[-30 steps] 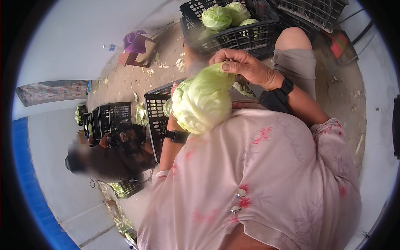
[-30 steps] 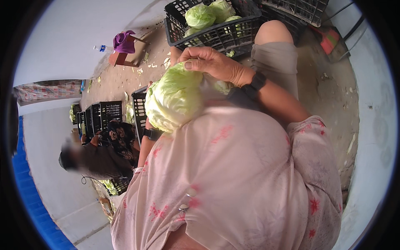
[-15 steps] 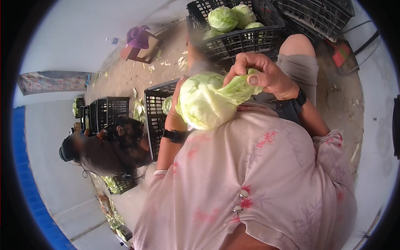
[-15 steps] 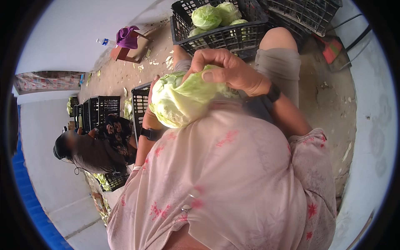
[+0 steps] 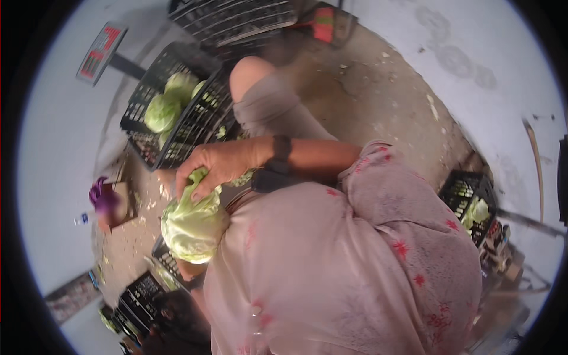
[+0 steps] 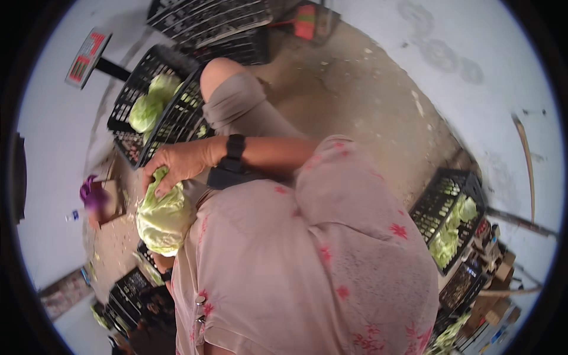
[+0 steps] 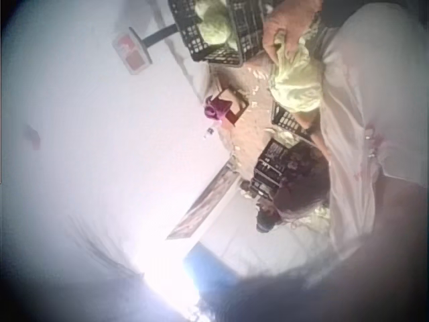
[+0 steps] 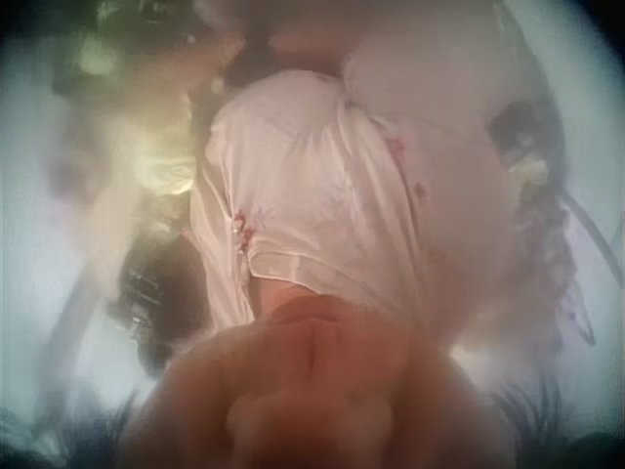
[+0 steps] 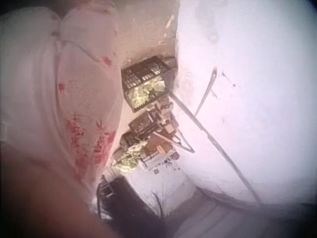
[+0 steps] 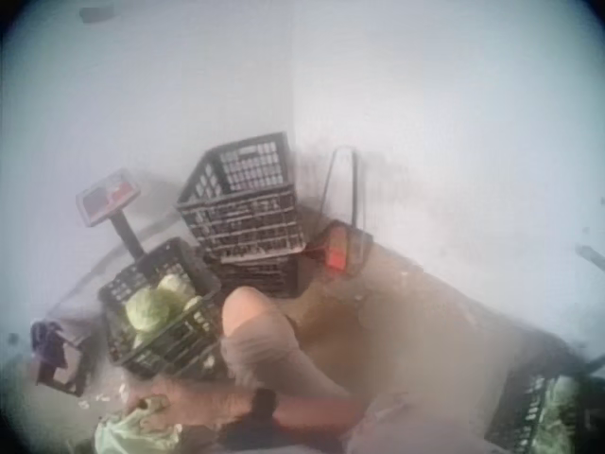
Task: Sorting and inspecting cabbages before placing them into plastic crates.
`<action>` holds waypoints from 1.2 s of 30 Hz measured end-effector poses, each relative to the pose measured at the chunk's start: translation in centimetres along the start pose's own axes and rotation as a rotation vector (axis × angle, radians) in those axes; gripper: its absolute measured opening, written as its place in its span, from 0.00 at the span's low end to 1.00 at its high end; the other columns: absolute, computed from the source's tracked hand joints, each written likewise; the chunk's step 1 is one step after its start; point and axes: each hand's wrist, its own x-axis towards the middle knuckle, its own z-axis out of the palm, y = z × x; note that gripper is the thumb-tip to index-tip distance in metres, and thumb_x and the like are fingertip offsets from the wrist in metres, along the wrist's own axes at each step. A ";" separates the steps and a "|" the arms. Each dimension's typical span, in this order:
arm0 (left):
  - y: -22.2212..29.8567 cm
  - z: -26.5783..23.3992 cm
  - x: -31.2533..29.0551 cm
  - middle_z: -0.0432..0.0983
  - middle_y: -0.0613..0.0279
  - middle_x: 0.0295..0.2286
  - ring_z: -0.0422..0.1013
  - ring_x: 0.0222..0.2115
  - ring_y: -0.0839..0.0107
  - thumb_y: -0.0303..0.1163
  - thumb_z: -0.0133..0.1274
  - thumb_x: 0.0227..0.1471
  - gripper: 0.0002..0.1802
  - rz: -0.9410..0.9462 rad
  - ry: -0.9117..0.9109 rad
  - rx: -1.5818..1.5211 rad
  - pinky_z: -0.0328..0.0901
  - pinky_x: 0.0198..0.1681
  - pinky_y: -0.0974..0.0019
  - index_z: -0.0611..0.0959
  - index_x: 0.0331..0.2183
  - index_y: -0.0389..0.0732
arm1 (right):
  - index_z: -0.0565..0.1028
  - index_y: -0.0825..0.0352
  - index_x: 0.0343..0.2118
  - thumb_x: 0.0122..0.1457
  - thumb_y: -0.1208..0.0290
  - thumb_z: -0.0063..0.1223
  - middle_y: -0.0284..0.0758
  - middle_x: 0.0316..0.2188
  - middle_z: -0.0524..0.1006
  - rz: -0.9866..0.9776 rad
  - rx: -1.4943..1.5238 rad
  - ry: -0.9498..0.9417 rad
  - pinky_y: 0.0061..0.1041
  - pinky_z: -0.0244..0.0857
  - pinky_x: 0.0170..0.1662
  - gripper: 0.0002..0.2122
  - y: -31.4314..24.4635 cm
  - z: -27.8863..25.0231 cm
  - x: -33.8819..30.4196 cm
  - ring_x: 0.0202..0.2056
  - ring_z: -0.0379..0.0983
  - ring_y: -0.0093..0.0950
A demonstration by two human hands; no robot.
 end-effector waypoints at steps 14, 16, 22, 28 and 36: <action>-7.6 11.6 11.6 0.75 0.53 0.47 0.72 0.47 0.57 0.58 0.43 0.59 0.33 -0.479 -0.444 0.190 0.66 0.53 0.53 0.75 0.52 0.39 | 0.79 0.68 0.42 0.55 0.72 0.62 0.31 0.32 0.79 0.021 -0.119 0.281 0.21 0.64 0.41 0.12 -1.2 1.3 -9.7 0.35 0.71 0.20; -8.3 12.3 12.0 0.75 0.52 0.47 0.72 0.47 0.57 0.58 0.43 0.58 0.34 -0.507 -0.470 0.197 0.66 0.53 0.53 0.75 0.52 0.39 | 0.79 0.69 0.42 0.55 0.72 0.61 0.31 0.33 0.79 0.060 -0.116 0.275 0.21 0.65 0.41 0.12 -1.9 1.3 -10.6 0.36 0.72 0.20; -10.1 14.2 13.4 0.75 0.52 0.47 0.73 0.47 0.57 0.58 0.44 0.58 0.34 -0.561 -0.533 0.200 0.67 0.53 0.53 0.75 0.52 0.38 | 0.79 0.70 0.41 0.55 0.75 0.60 0.33 0.36 0.79 0.068 0.022 0.371 0.22 0.66 0.44 0.10 -2.3 1.8 -13.9 0.39 0.73 0.21; -12.0 15.8 14.7 0.75 0.52 0.47 0.73 0.47 0.57 0.58 0.44 0.58 0.34 -0.603 -0.587 0.185 0.67 0.53 0.53 0.74 0.52 0.38 | 0.73 0.70 0.48 0.57 0.77 0.51 0.37 0.43 0.77 -0.181 0.235 1.055 0.27 0.67 0.49 0.15 -4.8 2.8 -23.0 0.44 0.73 0.26; -17.4 19.2 15.5 0.75 0.51 0.48 0.73 0.47 0.56 0.58 0.45 0.58 0.34 -0.705 -0.689 0.171 0.67 0.53 0.53 0.74 0.52 0.38 | 0.69 0.69 0.50 0.55 0.78 0.52 0.43 0.48 0.73 -0.788 0.430 2.482 0.42 0.65 0.57 0.18 -6.7 8.8 -57.5 0.51 0.71 0.40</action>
